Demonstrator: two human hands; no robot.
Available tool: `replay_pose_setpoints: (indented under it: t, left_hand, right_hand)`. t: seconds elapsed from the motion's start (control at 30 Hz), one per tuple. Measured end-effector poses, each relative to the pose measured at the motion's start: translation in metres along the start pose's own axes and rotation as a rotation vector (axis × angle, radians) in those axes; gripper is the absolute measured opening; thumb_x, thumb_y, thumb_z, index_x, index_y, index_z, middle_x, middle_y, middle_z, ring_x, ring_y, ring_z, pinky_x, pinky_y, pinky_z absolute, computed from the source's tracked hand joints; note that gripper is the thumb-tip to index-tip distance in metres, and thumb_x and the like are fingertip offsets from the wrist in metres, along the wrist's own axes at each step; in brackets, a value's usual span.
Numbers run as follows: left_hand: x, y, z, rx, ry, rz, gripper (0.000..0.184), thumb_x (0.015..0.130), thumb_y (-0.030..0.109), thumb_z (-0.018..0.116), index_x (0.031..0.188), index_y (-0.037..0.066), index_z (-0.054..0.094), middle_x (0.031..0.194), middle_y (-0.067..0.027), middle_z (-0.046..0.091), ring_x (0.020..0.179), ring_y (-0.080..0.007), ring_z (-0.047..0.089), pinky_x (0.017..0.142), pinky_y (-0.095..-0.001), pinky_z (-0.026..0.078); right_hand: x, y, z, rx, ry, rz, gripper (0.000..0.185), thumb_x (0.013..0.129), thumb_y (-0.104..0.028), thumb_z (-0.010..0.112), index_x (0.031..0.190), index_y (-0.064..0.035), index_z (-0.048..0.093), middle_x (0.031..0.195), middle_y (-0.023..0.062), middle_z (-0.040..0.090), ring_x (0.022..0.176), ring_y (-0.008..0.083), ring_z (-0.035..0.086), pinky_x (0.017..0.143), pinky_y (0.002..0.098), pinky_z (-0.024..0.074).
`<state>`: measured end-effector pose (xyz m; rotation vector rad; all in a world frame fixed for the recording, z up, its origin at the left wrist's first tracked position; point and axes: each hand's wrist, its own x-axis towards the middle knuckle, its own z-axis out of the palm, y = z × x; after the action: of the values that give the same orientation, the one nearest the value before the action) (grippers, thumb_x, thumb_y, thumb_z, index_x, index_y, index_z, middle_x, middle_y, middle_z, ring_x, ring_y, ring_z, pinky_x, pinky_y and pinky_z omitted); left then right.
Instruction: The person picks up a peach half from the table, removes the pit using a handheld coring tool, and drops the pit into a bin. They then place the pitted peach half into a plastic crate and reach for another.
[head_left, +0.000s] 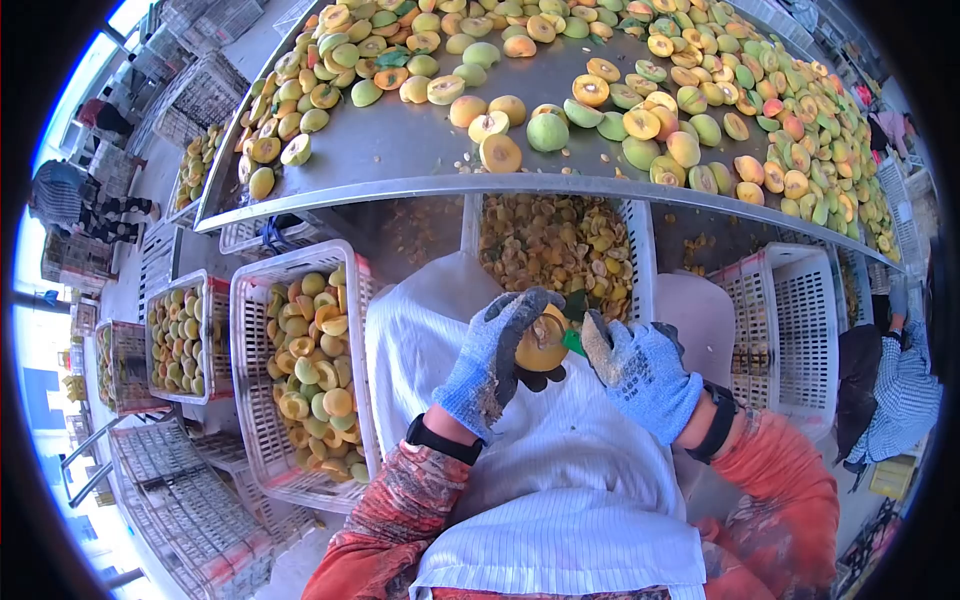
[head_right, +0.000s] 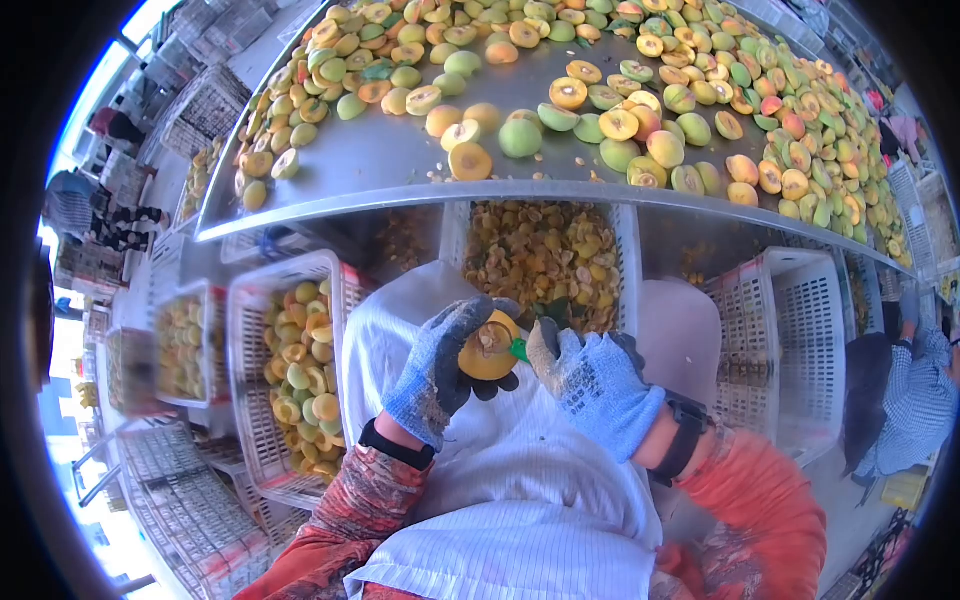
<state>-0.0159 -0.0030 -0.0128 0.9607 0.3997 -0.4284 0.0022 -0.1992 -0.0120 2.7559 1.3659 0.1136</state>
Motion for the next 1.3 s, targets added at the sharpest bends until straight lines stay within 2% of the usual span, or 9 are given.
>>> replay_pose_setpoints:
  t: [0.27, 0.47, 0.57, 0.63, 0.73, 1.03, 1.13, 1.2, 1.3]
  left_hand:
    - [-0.006, -0.005, 0.009, 0.052, 0.056, 0.018, 0.03, 0.09, 0.024, 0.053, 0.108, 0.0, 0.054, 0.094, -0.0123, 0.062, 0.06, -0.0207, 0.064, 0.041, -0.024, 0.049]
    - [-0.007, -0.017, 0.016, 0.308, 0.248, 0.444, 0.033, 0.091, 0.027, 0.053, 0.11, 0.001, 0.054, 0.104, -0.0081, 0.061, 0.076, -0.0127, 0.063, 0.041, -0.0184, 0.046]
    - [-0.008, -0.018, 0.014, 0.363, 0.252, 0.546, 0.032, 0.092, 0.024, 0.051, 0.112, 0.0, 0.053, 0.112, -0.0104, 0.059, 0.09, -0.0141, 0.06, 0.058, -0.021, 0.051]
    - [-0.002, -0.022, 0.007, 0.427, 0.222, 0.75, 0.028, 0.091, 0.013, 0.053, 0.114, -0.002, 0.051, 0.118, -0.0156, 0.055, 0.11, -0.021, 0.053, 0.093, -0.0314, 0.041]
    - [0.0, -0.021, -0.004, 0.462, 0.167, 0.929, 0.028, 0.091, 0.013, 0.052, 0.115, -0.002, 0.05, 0.119, -0.017, 0.054, 0.113, -0.0228, 0.051, 0.094, -0.0328, 0.041]
    - [0.001, -0.017, -0.002, -0.073, 0.251, 0.388, 0.035, 0.09, 0.027, 0.053, 0.115, 0.002, 0.052, 0.114, -0.0099, 0.058, 0.089, -0.0147, 0.058, 0.075, -0.0264, 0.049]
    - [-0.005, -0.013, 0.002, 0.007, 0.222, 0.4, 0.032, 0.091, 0.024, 0.054, 0.114, 0.002, 0.053, 0.113, -0.0105, 0.058, 0.089, -0.0156, 0.058, 0.077, -0.0255, 0.048]
    - [0.0, -0.012, -0.001, 0.198, 0.209, 0.617, 0.029, 0.091, 0.018, 0.053, 0.113, 0.001, 0.053, 0.116, -0.0119, 0.057, 0.099, -0.019, 0.057, 0.085, -0.0288, 0.046]
    - [0.014, -0.018, -0.016, 0.406, 0.158, 0.908, 0.028, 0.089, 0.009, 0.054, 0.114, -0.002, 0.052, 0.121, -0.0138, 0.055, 0.114, -0.0216, 0.05, 0.097, -0.0332, 0.039]
  right_hand:
    - [-0.005, -0.011, -0.016, 0.048, -0.121, 0.028, 0.044, 0.078, -0.015, 0.049, 0.118, 0.0033, 0.045, 0.078, 0.0149, 0.056, 0.062, 0.0229, 0.057, 0.051, 0.0373, 0.0442]
    - [-0.006, -0.027, -0.014, 0.263, 0.068, 0.14, 0.039, 0.078, -0.017, 0.052, 0.111, 0.0031, 0.05, 0.078, 0.0156, 0.058, 0.067, 0.0271, 0.058, 0.061, 0.0384, 0.0469]
    - [-0.004, -0.038, -0.015, 0.363, 0.14, 0.187, 0.037, 0.075, -0.018, 0.058, 0.105, 0.0023, 0.053, 0.082, 0.0166, 0.057, 0.074, 0.0304, 0.059, 0.063, 0.0389, 0.0478]
    - [-0.003, -0.039, -0.017, 0.432, 0.149, 0.221, 0.038, 0.073, -0.019, 0.064, 0.103, 0.0015, 0.054, 0.086, 0.017, 0.057, 0.076, 0.0322, 0.06, 0.061, 0.0393, 0.0487]
    - [0.008, -0.029, -0.027, 0.661, 0.072, 0.231, 0.041, 0.071, -0.024, 0.068, 0.101, -0.0005, 0.053, 0.087, 0.0177, 0.056, 0.078, 0.0335, 0.059, 0.066, 0.0413, 0.0485]
    - [0.024, -0.025, -0.022, 0.744, -0.13, 0.259, 0.049, 0.073, -0.026, 0.066, 0.111, -0.0008, 0.048, 0.09, 0.0222, 0.059, 0.079, 0.0381, 0.059, 0.07, 0.0421, 0.048]
    - [0.021, -0.013, -0.018, 0.872, -0.056, 0.107, 0.046, 0.075, -0.025, 0.066, 0.109, 0.0003, 0.048, 0.082, 0.0182, 0.059, 0.068, 0.031, 0.062, 0.058, 0.0377, 0.0493]
    - [0.033, -0.008, -0.049, 1.312, -0.538, 0.36, 0.042, 0.077, -0.022, 0.067, 0.107, 0.0002, 0.047, 0.077, 0.0123, 0.057, 0.057, 0.0195, 0.061, 0.045, 0.0312, 0.0468]
    - [0.036, -0.01, -0.033, 1.69, -0.472, 0.415, 0.04, 0.074, -0.009, 0.07, 0.106, -0.0029, 0.048, 0.087, 0.0034, 0.055, 0.055, 0.0095, 0.054, 0.039, 0.0253, 0.0453]
